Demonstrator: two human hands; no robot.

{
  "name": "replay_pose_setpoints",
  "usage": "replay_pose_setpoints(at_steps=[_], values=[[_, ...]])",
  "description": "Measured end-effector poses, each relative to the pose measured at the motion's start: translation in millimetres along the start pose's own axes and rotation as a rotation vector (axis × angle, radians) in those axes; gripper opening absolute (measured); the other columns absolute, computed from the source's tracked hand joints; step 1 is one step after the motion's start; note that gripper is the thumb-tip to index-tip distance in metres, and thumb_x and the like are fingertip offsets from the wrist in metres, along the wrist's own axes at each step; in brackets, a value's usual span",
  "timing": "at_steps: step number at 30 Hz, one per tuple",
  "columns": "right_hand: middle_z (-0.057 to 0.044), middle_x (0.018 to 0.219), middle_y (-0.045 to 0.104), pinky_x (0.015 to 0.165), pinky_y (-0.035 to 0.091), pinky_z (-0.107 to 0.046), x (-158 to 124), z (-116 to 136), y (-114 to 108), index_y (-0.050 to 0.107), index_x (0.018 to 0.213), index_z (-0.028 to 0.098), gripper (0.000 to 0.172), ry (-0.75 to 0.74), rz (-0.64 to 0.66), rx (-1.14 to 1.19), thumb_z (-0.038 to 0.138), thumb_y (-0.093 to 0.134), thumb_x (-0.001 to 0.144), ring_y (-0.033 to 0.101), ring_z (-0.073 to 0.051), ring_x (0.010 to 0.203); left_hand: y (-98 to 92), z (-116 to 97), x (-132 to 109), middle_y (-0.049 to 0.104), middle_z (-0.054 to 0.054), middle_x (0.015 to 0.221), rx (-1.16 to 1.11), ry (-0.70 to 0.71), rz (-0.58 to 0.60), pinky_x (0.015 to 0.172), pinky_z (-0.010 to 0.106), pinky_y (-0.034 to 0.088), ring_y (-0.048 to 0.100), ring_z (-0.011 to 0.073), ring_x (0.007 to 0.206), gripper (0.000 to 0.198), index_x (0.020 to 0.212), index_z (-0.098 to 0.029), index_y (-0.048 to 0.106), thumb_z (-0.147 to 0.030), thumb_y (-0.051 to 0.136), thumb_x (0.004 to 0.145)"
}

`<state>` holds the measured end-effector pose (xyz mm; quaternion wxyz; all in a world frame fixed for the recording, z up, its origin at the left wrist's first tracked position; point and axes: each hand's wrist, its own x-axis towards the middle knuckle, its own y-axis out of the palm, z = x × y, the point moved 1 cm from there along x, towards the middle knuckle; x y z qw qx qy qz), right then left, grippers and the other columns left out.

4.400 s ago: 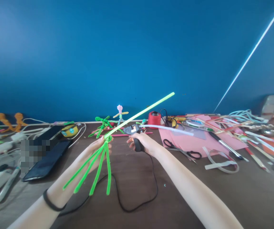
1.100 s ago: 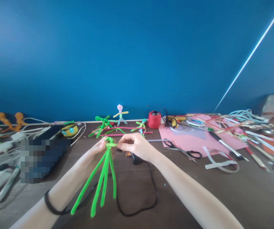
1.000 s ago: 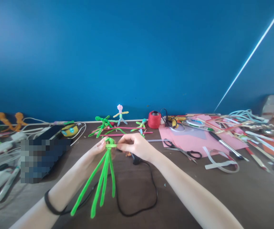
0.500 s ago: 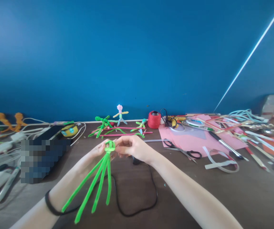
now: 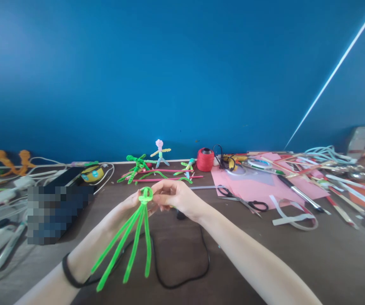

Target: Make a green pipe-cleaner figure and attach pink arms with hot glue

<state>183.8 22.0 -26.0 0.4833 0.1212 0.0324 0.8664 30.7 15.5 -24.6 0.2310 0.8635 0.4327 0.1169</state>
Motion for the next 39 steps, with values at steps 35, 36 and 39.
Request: replay_pose_setpoints(at_steps=[35, 36, 39], values=[[0.002, 0.058, 0.051, 0.046, 0.036, -0.021, -2.1, 8.7, 4.0, 0.054, 0.081, 0.016, 0.011, -0.001, -0.15, -0.502, 0.026, 0.05, 0.079, 0.048, -0.01, 0.05, -5.5, -26.5, -1.4, 0.054, 0.006, 0.094, 0.929, 0.33, -0.403, 0.088, 0.031, 0.03, 0.046, 0.023, 0.097, 0.01, 0.062, -0.021, 0.064, -0.029, 0.064, 0.068], [0.001, 0.06, 0.052, 0.048, 0.037, -0.022, -2.4, 9.2, 4.1, 0.054, 0.081, 0.016, 0.011, -0.005, -0.149, -0.514, 0.026, 0.051, 0.079, 0.049, -0.01, 0.052, -5.4, -26.5, -1.4, 0.055, 0.006, 0.093, 0.928, 0.328, -0.405, 0.089, 0.032, 0.03, 0.047, 0.0231, 0.096, 0.01, 0.061, -0.021, 0.064, -0.028, 0.065, 0.067], [0.0, 0.066, 0.053, 0.052, 0.039, -0.023, -2.9, 10.7, 4.9, 0.056, 0.079, 0.017, 0.01, -0.025, -0.137, -0.542, 0.025, 0.052, 0.078, 0.051, -0.011, 0.056, -4.0, -26.8, -1.4, 0.056, 0.006, 0.091, 0.871, 0.309, -0.396, 0.088, 0.032, 0.03, 0.047, 0.023, 0.093, 0.01, 0.057, -0.02, 0.064, -0.027, 0.066, 0.065]])
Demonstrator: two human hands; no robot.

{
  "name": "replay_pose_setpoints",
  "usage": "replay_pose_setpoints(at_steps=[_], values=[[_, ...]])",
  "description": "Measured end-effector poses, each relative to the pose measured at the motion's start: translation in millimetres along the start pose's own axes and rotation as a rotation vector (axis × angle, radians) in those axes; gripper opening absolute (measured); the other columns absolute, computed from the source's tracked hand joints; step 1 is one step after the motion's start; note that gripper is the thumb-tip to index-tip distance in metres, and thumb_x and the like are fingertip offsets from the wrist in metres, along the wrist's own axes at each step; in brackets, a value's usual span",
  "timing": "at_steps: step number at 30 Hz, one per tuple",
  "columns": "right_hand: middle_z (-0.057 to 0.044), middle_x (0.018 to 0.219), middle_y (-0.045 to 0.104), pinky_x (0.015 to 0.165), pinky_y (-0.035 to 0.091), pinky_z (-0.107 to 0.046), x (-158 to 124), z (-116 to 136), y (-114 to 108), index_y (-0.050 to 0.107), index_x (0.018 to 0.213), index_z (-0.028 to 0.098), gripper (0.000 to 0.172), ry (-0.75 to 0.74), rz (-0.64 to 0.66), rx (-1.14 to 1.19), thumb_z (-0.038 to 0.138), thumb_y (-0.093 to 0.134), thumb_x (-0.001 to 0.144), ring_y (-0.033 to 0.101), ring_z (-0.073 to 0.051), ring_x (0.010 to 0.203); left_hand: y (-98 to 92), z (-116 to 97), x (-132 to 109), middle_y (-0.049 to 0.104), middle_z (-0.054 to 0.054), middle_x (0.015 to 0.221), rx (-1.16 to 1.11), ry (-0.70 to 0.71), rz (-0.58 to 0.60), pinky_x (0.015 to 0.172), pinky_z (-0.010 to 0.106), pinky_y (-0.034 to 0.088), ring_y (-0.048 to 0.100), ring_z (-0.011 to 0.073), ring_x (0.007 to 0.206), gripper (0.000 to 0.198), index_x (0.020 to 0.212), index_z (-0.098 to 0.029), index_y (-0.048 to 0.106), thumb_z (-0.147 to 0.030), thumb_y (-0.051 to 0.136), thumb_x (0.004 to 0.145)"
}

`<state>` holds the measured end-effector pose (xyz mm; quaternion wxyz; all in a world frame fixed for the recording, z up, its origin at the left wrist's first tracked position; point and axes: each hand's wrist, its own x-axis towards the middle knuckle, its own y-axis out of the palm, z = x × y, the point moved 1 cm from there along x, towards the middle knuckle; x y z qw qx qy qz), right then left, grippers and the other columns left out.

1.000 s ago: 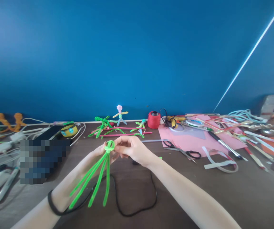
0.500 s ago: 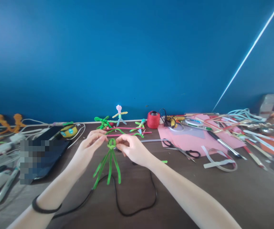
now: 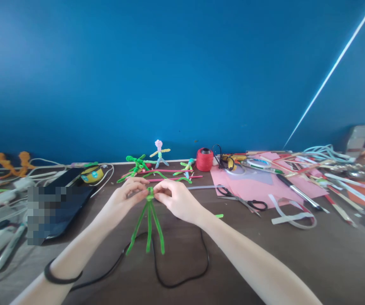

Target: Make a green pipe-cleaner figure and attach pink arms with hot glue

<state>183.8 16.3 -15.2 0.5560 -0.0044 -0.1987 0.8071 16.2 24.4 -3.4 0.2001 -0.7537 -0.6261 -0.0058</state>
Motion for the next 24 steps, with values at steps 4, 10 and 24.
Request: replay_pose_setpoints(at_steps=[4, 10, 24], values=[[0.0, 0.069, 0.054, 0.051, 0.039, -0.023, 0.5, 0.7, -0.1, 0.057, 0.076, 0.017, 0.009, -0.037, -0.009, -0.03, 0.024, 0.052, 0.077, 0.049, -0.01, 0.056, 0.4, 0.6, -0.5, 0.057, 0.006, 0.091, -0.164, -0.116, 0.022, 0.081, 0.029, 0.034, 0.049, 0.0226, 0.09, 0.012, 0.056, -0.018, 0.064, -0.028, 0.069, 0.062], [0.001, 0.065, 0.053, 0.05, 0.039, -0.022, 2.2, -3.4, -0.6, 0.054, 0.075, 0.017, 0.014, 0.001, -0.009, 0.039, 0.031, 0.058, 0.075, 0.05, -0.011, 0.055, -1.8, 7.2, -1.9, 0.061, 0.004, 0.095, -0.314, -0.242, 0.047, 0.084, 0.029, 0.033, 0.05, 0.0219, 0.096, 0.01, 0.059, -0.018, 0.063, -0.026, 0.066, 0.065], [0.002, 0.056, 0.055, 0.041, 0.028, -0.019, 5.0, -11.0, 1.5, 0.059, 0.077, 0.013, 0.028, 0.082, 0.069, 0.277, 0.041, 0.059, 0.074, 0.042, -0.005, 0.043, 5.5, 12.6, -3.7, 0.061, 0.001, 0.079, -0.638, -0.363, 0.161, 0.078, 0.026, 0.036, 0.053, 0.0151, 0.081, 0.009, 0.065, -0.016, 0.059, -0.023, 0.063, 0.07]])
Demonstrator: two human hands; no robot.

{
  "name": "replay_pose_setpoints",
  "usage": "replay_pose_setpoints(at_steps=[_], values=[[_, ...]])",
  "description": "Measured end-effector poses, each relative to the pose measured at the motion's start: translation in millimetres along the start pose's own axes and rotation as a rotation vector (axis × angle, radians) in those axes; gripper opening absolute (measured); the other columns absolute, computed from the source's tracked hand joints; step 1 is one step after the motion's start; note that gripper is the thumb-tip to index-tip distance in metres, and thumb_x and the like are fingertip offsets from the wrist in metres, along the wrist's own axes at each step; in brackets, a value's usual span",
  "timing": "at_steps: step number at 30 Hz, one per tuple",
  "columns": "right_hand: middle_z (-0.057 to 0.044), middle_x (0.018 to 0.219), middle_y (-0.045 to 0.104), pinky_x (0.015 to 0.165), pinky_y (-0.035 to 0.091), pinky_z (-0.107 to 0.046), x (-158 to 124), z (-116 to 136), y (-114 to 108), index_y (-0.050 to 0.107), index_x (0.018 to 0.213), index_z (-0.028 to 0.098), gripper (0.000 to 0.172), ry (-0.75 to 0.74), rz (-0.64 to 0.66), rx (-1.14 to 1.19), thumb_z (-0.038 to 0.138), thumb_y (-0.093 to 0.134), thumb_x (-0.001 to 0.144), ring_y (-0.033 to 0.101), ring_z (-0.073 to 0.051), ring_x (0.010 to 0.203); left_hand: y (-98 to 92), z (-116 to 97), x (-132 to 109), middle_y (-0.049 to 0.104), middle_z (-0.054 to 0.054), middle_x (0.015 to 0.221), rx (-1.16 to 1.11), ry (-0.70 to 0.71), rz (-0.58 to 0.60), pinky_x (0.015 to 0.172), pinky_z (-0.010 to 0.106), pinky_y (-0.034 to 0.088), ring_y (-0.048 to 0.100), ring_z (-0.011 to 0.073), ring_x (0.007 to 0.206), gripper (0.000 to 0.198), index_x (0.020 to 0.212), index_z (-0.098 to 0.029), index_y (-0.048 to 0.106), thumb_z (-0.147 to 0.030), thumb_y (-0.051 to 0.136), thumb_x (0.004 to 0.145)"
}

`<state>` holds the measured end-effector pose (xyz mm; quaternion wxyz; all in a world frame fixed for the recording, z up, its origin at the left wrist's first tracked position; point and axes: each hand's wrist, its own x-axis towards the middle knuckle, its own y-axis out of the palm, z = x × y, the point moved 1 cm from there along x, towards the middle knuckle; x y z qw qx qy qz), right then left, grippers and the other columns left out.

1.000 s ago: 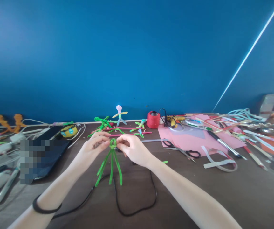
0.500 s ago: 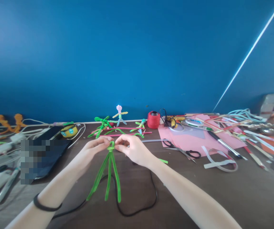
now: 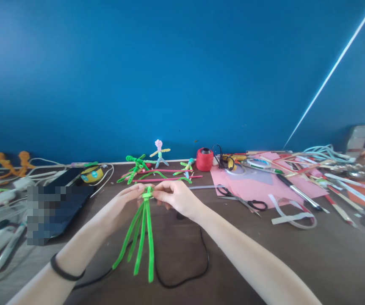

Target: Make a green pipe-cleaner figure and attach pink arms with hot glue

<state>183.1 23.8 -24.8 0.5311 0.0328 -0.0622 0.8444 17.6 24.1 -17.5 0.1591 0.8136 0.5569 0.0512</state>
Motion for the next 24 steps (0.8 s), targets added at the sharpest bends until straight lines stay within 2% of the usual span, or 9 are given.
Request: replay_pose_setpoints(at_steps=[6, 10, 16, 20, 24], values=[[0.003, 0.055, 0.054, 0.038, 0.024, -0.018, 0.0, 3.7, 2.3, 0.057, 0.078, 0.014, 0.031, 0.054, 0.007, 0.107, 0.043, 0.063, 0.07, 0.041, -0.004, 0.041, -0.9, 4.0, 0.7, 0.057, 0.001, 0.073, -0.039, -0.077, 0.015, 0.075, 0.027, 0.037, 0.053, 0.014, 0.073, 0.01, 0.07, -0.016, 0.058, -0.025, 0.059, 0.075], [0.003, 0.054, 0.053, 0.039, 0.026, -0.018, 0.3, 3.1, 2.9, 0.057, 0.076, 0.013, 0.027, 0.06, -0.003, 0.094, 0.039, 0.064, 0.069, 0.041, -0.004, 0.041, -2.8, 5.1, 2.4, 0.059, 0.002, 0.074, 0.035, -0.057, 0.013, 0.074, 0.027, 0.037, 0.053, 0.0144, 0.073, 0.011, 0.071, -0.016, 0.059, -0.027, 0.059, 0.073], [0.002, 0.053, 0.054, 0.04, 0.028, -0.018, 2.0, -1.3, 2.0, 0.055, 0.073, 0.013, 0.018, 0.072, -0.041, 0.002, 0.03, 0.06, 0.073, 0.039, -0.004, 0.039, -5.6, -10.1, -1.0, 0.062, 0.001, 0.089, 0.471, 0.172, -0.141, 0.076, 0.028, 0.035, 0.051, 0.0183, 0.087, 0.016, 0.076, -0.019, 0.061, -0.034, 0.057, 0.072], [0.002, 0.054, 0.054, 0.041, 0.03, -0.019, 1.2, -1.3, 2.3, 0.054, 0.073, 0.013, 0.018, 0.048, -0.04, -0.065, 0.031, 0.058, 0.073, 0.04, -0.004, 0.039, -4.2, -19.4, -4.5, 0.059, 0.005, 0.1, 0.758, 0.309, -0.099, 0.082, 0.03, 0.035, 0.048, 0.022, 0.099, 0.018, 0.074, -0.019, 0.061, -0.036, 0.054, 0.074], [0.003, 0.054, 0.053, 0.041, 0.031, -0.019, -0.9, 0.4, 3.9, 0.054, 0.072, 0.014, 0.019, 0.042, -0.058, -0.122, 0.033, 0.058, 0.074, 0.041, -0.005, 0.04, -1.0, -20.0, -5.3, 0.059, 0.006, 0.097, 0.982, 0.373, -0.121, 0.091, 0.036, 0.031, 0.048, 0.023, 0.1, 0.015, 0.07, -0.02, 0.061, -0.034, 0.055, 0.073]])
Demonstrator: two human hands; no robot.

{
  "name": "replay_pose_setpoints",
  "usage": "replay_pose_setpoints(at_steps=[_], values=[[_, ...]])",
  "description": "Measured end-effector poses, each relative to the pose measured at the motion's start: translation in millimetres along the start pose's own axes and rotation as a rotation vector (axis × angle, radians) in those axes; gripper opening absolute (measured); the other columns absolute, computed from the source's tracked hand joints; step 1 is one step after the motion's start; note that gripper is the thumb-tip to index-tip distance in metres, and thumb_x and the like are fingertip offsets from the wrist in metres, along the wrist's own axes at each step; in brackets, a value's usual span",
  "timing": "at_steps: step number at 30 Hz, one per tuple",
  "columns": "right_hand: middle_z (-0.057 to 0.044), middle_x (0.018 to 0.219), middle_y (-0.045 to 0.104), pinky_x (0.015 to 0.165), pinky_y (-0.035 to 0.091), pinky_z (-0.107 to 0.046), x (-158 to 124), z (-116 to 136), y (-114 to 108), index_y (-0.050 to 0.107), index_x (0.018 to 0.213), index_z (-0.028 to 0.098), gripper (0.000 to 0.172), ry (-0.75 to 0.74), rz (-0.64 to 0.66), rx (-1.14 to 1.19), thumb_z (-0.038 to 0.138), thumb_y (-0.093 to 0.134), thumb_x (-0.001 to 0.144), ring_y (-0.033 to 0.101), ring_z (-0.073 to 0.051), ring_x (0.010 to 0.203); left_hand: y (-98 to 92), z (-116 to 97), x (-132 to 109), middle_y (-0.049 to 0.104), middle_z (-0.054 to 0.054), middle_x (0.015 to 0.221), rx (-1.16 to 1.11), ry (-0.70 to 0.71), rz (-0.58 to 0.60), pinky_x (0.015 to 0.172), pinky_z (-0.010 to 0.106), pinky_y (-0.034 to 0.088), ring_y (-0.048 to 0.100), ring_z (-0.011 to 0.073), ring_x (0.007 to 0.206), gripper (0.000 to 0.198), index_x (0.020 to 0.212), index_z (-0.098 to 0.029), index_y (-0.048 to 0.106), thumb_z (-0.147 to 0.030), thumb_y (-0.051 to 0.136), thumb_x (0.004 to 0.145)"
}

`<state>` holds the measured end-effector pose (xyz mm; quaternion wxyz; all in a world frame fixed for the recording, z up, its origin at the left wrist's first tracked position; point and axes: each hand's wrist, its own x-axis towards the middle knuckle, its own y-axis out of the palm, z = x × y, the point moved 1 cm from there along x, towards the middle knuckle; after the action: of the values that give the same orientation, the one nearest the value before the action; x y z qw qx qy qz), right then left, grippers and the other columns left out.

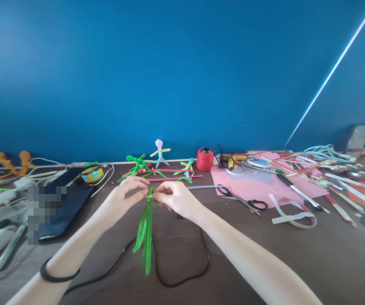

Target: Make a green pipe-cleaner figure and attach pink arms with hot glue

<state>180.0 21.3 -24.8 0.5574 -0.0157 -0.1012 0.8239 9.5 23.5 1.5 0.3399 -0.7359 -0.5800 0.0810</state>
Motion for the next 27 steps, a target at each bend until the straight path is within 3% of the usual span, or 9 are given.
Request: replay_pose_setpoints(at_steps=[5, 14, 27], values=[[0.004, 0.055, 0.052, 0.039, 0.029, -0.019, -1.0, -1.3, 2.4, 0.054, 0.072, 0.015, 0.018, -0.005, 0.008, -0.027, 0.033, 0.057, 0.075, 0.04, -0.005, 0.039, 3.5, -1.9, -0.3, 0.061, 0.005, 0.097, -0.001, -0.053, 0.023, 0.09, 0.038, 0.033, 0.051, 0.0232, 0.097, 0.013, 0.066, -0.021, 0.06, -0.033, 0.058, 0.07], [0.005, 0.055, 0.05, 0.037, 0.03, -0.018, -4.1, 6.3, 4.0, 0.053, 0.082, 0.015, 0.011, 0.029, 0.081, 0.067, 0.025, 0.053, 0.078, 0.04, -0.004, 0.034, 3.7, 4.5, 0.1, 0.062, 0.006, 0.098, -0.202, -0.139, 0.059, 0.087, 0.035, 0.037, 0.055, 0.022, 0.092, 0.015, 0.063, -0.018, 0.06, -0.03, 0.056, 0.07], [0.004, 0.054, 0.051, 0.04, 0.034, -0.018, -2.8, 2.8, 4.8, 0.052, 0.078, 0.014, 0.015, -0.029, 0.057, 0.051, 0.03, 0.053, 0.079, 0.044, -0.005, 0.037, 3.9, -0.2, -1.2, 0.065, 0.004, 0.094, -0.348, -0.22, 0.122, 0.087, 0.033, 0.037, 0.054, 0.0227, 0.093, 0.019, 0.064, -0.017, 0.06, -0.034, 0.054, 0.071]])
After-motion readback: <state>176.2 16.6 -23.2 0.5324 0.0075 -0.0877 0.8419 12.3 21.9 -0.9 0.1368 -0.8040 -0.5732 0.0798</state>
